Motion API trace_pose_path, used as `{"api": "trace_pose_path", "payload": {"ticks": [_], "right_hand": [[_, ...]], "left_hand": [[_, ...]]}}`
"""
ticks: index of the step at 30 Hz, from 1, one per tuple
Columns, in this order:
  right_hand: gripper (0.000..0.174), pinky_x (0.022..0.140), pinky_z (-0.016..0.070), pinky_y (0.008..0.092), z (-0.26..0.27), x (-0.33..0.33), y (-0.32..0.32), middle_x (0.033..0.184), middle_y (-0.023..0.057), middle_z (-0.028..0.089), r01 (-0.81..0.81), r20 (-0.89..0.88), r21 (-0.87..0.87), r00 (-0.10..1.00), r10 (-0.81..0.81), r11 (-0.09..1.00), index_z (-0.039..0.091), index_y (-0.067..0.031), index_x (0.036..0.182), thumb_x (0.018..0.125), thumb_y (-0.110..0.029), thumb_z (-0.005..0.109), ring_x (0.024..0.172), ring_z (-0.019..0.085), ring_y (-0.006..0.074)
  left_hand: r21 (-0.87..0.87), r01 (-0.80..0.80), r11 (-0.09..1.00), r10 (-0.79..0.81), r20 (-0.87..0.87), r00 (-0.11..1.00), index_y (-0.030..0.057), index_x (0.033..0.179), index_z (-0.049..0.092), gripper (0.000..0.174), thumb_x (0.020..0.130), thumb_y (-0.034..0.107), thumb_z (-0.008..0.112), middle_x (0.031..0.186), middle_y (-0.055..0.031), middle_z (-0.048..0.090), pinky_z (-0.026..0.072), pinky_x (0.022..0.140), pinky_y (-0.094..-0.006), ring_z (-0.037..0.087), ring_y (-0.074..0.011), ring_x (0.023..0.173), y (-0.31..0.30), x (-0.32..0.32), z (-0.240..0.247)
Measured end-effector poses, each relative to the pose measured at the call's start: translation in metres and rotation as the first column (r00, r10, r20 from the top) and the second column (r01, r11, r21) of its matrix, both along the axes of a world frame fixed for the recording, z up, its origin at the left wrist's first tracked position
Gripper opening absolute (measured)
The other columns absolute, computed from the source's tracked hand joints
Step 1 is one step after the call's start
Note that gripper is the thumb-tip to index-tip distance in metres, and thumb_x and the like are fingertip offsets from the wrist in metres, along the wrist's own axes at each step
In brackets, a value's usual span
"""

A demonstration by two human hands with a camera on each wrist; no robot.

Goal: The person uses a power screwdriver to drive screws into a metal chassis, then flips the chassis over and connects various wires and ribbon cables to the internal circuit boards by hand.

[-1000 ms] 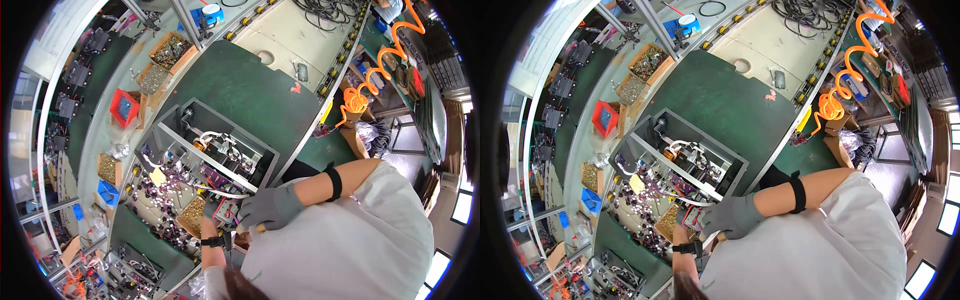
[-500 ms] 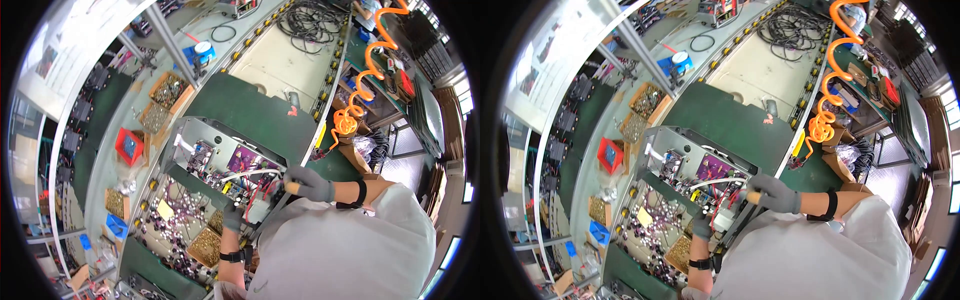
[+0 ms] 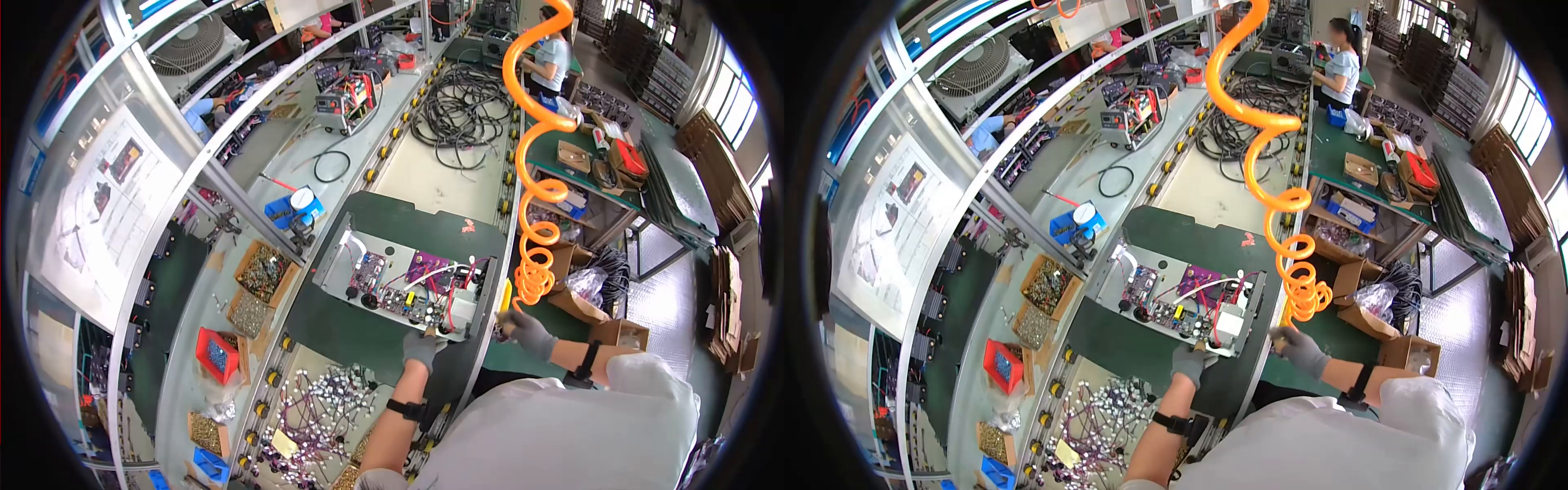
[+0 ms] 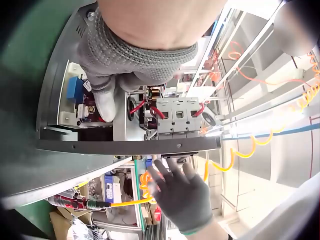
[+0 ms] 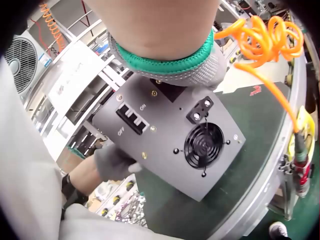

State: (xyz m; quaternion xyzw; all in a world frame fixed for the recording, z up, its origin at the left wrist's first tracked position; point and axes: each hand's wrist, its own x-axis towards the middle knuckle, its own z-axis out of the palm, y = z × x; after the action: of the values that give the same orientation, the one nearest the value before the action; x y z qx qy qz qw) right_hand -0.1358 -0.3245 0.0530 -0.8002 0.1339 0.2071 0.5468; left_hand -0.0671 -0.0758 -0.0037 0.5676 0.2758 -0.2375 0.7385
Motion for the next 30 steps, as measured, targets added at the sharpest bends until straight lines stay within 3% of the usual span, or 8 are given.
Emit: {"api": "trace_pose_path", "payload": {"ticks": [5,6,12,14,18,21,27,30], "right_hand": [[0.042,0.095,0.0404,0.0365,-0.048,-0.018,-0.033,0.119,0.0137,0.058,-0.631,-0.221,-0.191,0.774,0.593,0.752,0.055,-0.0130,0.123,0.087,-0.035,0.052,0.111,0.054,0.0296],[0.043,0.097,0.0391,0.0365,-0.048,-0.015,-0.035,0.120,0.0142,0.057,-0.660,-0.260,-0.201,0.749,0.610,0.724,0.054,-0.0128,0.124,0.087,-0.035,0.052,0.113,0.053,0.0300],[0.043,0.092,0.0433,0.0366,-0.027,0.002,-0.034,0.115,0.0146,0.060,-0.555,-0.323,-0.305,0.825,0.464,0.774,0.055,-0.0132,0.122,0.085,-0.035,0.053,0.107,0.057,0.0301],[0.042,0.092,0.0435,0.0370,-0.049,0.008,-0.028,0.115,0.0140,0.061,-0.642,-0.302,-0.319,0.766,0.568,0.697,0.057,-0.0135,0.120,0.086,-0.036,0.052,0.107,0.057,0.0299],[0.041,0.090,0.0445,0.0385,-0.068,0.021,0.018,0.110,0.0161,0.062,-0.814,-0.256,-0.347,0.560,0.788,0.466,0.058,-0.0112,0.117,0.084,-0.035,0.052,0.104,0.059,0.0318],[0.039,0.088,0.0454,0.0402,-0.030,0.022,0.074,0.109,0.0187,0.061,-0.895,-0.187,-0.344,0.361,0.914,0.283,0.059,-0.0115,0.113,0.083,-0.033,0.048,0.100,0.058,0.0363],[0.037,0.084,0.0469,0.0400,-0.050,0.013,0.158,0.107,0.0156,0.062,-0.899,-0.146,-0.431,0.147,0.978,0.071,0.059,-0.0101,0.112,0.084,-0.034,0.051,0.097,0.060,0.0341],[0.035,0.084,0.0465,0.0385,-0.057,-0.022,0.179,0.104,0.0147,0.063,-0.903,0.013,-0.422,0.088,0.996,0.085,0.059,-0.0088,0.112,0.086,-0.032,0.054,0.096,0.060,0.0315]], "left_hand": [[0.406,0.167,0.898,-0.280,0.236,0.931,-0.0005,0.092,0.055,0.017,0.084,0.013,0.061,0.069,-0.0071,0.059,0.0447,0.043,-0.0296,0.058,-0.0167,0.051,-0.082,0.108,-0.079],[0.572,0.069,0.817,-0.310,0.336,0.889,0.0028,0.094,0.056,0.019,0.083,0.017,0.062,0.069,-0.0061,0.059,0.0425,0.044,-0.0307,0.054,-0.0150,0.048,-0.102,0.128,-0.139],[0.456,0.206,0.866,-0.414,0.422,0.807,0.0108,0.103,0.057,0.021,0.086,0.023,0.057,0.084,-0.0068,0.061,0.0471,0.068,-0.0312,0.059,-0.0180,0.074,-0.069,0.074,-0.074],[0.448,0.194,0.873,-0.369,0.348,0.862,0.0125,0.105,0.057,0.026,0.085,0.029,0.058,0.094,-0.0136,0.065,0.0484,0.081,-0.0357,0.063,-0.0261,0.090,-0.026,0.041,-0.036],[0.524,-0.128,0.842,-0.167,0.479,0.862,0.0107,0.108,0.057,0.030,0.083,0.026,0.060,0.085,-0.0120,0.064,0.0478,0.066,-0.0328,0.060,-0.0247,0.071,0.052,-0.032,0.067],[0.470,-0.547,0.693,-0.062,0.795,0.604,0.0059,0.104,0.058,0.022,0.084,0.016,0.060,0.083,-0.0124,0.062,0.0465,0.063,-0.0331,0.058,-0.0250,0.068,0.090,-0.094,0.189],[0.218,-0.914,0.343,-0.443,0.895,0.047,0.0013,0.093,0.060,0.017,0.088,0.018,0.056,0.077,-0.0140,0.062,0.0483,0.056,-0.0282,0.059,-0.0217,0.067,0.124,-0.253,0.359],[0.333,-0.918,0.214,-0.385,0.893,0.234,0.0033,0.095,0.058,0.019,0.087,0.021,0.056,0.078,-0.0123,0.060,0.0472,0.057,-0.0292,0.058,-0.0212,0.068,0.132,-0.298,0.374]]}}
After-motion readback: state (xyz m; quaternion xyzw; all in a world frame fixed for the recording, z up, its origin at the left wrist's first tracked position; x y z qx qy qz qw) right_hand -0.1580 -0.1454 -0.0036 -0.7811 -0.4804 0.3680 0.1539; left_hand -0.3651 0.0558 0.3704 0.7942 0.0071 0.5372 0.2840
